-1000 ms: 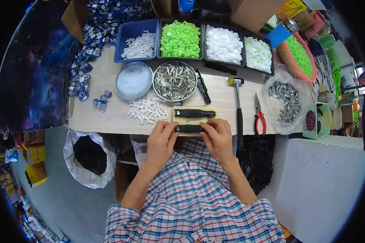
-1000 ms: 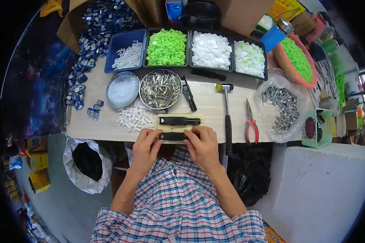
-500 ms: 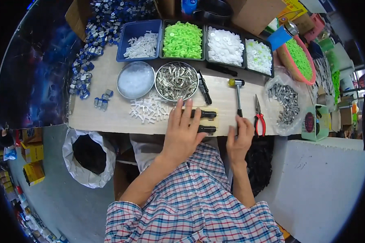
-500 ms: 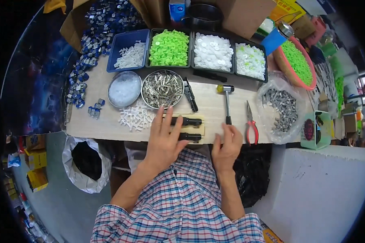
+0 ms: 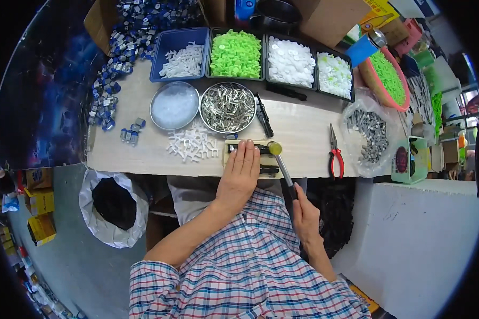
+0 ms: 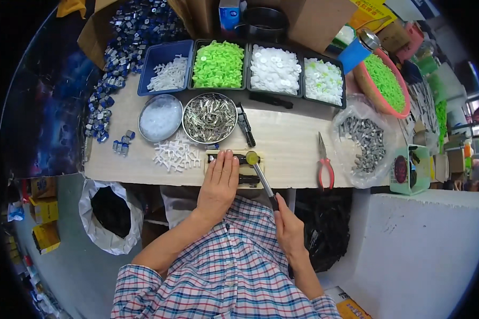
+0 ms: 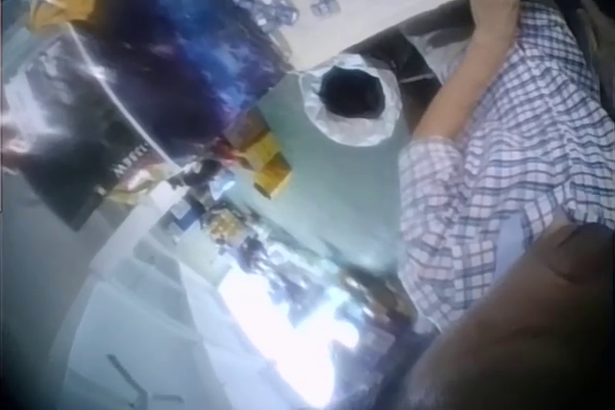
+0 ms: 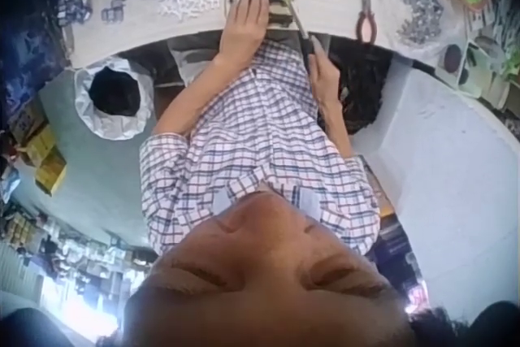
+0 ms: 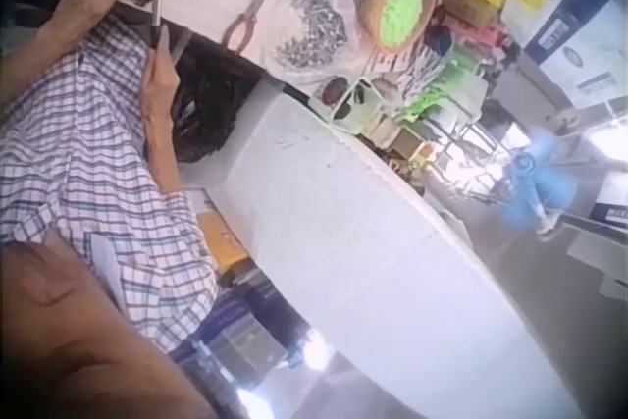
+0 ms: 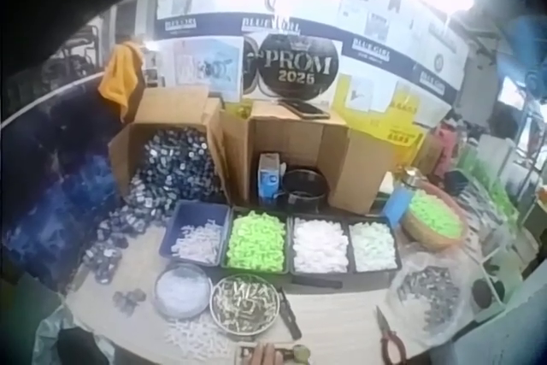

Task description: Assembling small mechanical components using a wooden jig, a small hammer, and various plastic and metal parts at a workbench.

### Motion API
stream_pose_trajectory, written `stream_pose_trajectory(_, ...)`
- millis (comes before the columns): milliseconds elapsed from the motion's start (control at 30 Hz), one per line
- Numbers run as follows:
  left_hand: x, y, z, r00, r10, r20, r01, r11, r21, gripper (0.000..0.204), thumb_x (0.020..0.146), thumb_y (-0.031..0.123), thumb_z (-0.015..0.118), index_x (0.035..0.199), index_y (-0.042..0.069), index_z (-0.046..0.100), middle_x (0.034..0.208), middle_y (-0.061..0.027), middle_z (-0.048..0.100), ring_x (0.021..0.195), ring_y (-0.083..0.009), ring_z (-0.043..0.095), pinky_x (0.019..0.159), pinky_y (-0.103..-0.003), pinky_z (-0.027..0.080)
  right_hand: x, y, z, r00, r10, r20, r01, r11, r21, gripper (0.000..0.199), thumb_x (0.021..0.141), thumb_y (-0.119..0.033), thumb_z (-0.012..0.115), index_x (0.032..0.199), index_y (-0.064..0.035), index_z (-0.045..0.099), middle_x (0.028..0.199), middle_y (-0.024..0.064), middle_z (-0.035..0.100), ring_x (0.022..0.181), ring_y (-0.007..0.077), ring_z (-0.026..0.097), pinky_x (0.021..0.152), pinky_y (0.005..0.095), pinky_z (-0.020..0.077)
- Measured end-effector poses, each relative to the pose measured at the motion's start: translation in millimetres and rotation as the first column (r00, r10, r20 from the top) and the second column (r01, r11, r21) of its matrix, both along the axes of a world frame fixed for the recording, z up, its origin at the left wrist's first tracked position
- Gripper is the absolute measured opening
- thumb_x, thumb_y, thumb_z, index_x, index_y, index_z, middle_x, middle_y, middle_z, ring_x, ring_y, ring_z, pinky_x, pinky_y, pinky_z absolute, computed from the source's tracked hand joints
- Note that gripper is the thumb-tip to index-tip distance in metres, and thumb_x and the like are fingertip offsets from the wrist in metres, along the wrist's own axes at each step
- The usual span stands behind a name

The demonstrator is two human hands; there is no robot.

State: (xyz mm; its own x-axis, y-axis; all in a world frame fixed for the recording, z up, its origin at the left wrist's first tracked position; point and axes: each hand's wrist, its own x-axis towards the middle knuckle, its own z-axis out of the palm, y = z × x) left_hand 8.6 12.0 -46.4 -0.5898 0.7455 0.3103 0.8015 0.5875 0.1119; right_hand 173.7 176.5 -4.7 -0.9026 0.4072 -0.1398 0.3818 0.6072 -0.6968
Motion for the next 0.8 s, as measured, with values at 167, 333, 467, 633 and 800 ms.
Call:
stream_pose_trajectory(167,0.2,0.7,-3.4,1.000,0.000,-0.021,0.000,1.000,0.010,0.059,0.089,0.011,0.053,0.143,-0.011,0.046,0.150,-0.0294,0.046,0.143,-0.0416,0.043,0.118,-0.049,0.036,4.7,-5.1,-8.5,0.953,0.010,-0.302,0.028,0.992,0.122,0.044,0.098,-0.002,0.060,0.142,-0.0025,0.056,0.097,0.0235,0.068,0.079,0.0317,0.070,0.071,0.0347,0.0548)
stream_pose_trajectory(333,0.5,-0.3,-5.9,0.999,-0.007,-0.046,0.005,1.000,-0.024,0.057,0.091,0.014,0.052,0.143,-0.010,0.047,0.150,-0.0284,0.047,0.144,-0.0403,0.043,0.119,-0.048,0.037,5.2,-10.0,-17.7,0.989,0.011,-0.149,0.007,0.993,0.117,0.044,0.098,0.000,0.060,0.142,-0.0015,0.056,0.085,0.0221,0.062,0.070,0.0314,0.066,0.064,0.0377,0.0520)
stream_pose_trajectory(467,0.8,-1.1,-5.1,0.999,-0.003,-0.040,0.001,1.000,-0.031,0.057,0.091,0.014,0.051,0.143,-0.010,0.047,0.150,-0.0286,0.048,0.143,-0.0406,0.044,0.119,-0.048,0.036,12.7,-13.6,-2.3,0.988,-0.021,-0.154,0.029,0.998,0.049,0.042,0.098,0.000,0.058,0.140,0.0024,0.056,0.092,0.0236,0.066,0.076,0.0330,0.070,0.067,0.0365,0.0539)
stream_pose_trajectory(633,2.4,1.2,-2.7,1.000,0.016,-0.003,-0.016,1.000,0.006,0.056,0.090,0.010,0.052,0.143,-0.011,0.047,0.150,-0.0294,0.047,0.143,-0.0419,0.044,0.118,-0.049,0.037,44.2,-20.0,-1.8,0.952,0.081,-0.296,-0.035,0.987,0.157,0.038,0.098,-0.001,0.056,0.135,0.0093,0.056,0.112,0.0278,0.070,0.091,0.0374,0.074,0.077,0.0359,0.0574)
stream_pose_trajectory(800,7.2,0.1,-14.1,0.998,0.038,-0.056,-0.039,0.999,-0.022,0.058,0.092,0.013,0.051,0.145,-0.010,0.045,0.152,-0.0294,0.044,0.145,-0.0414,0.042,0.120,-0.049,0.034,43.3,-27.5,-9.4,0.998,-0.005,-0.060,0.006,1.000,0.009,0.037,0.102,-0.007,0.058,0.138,-0.0005,0.057,0.107,0.0246,0.070,0.087,0.0347,0.074,0.074,0.0354,0.0582)
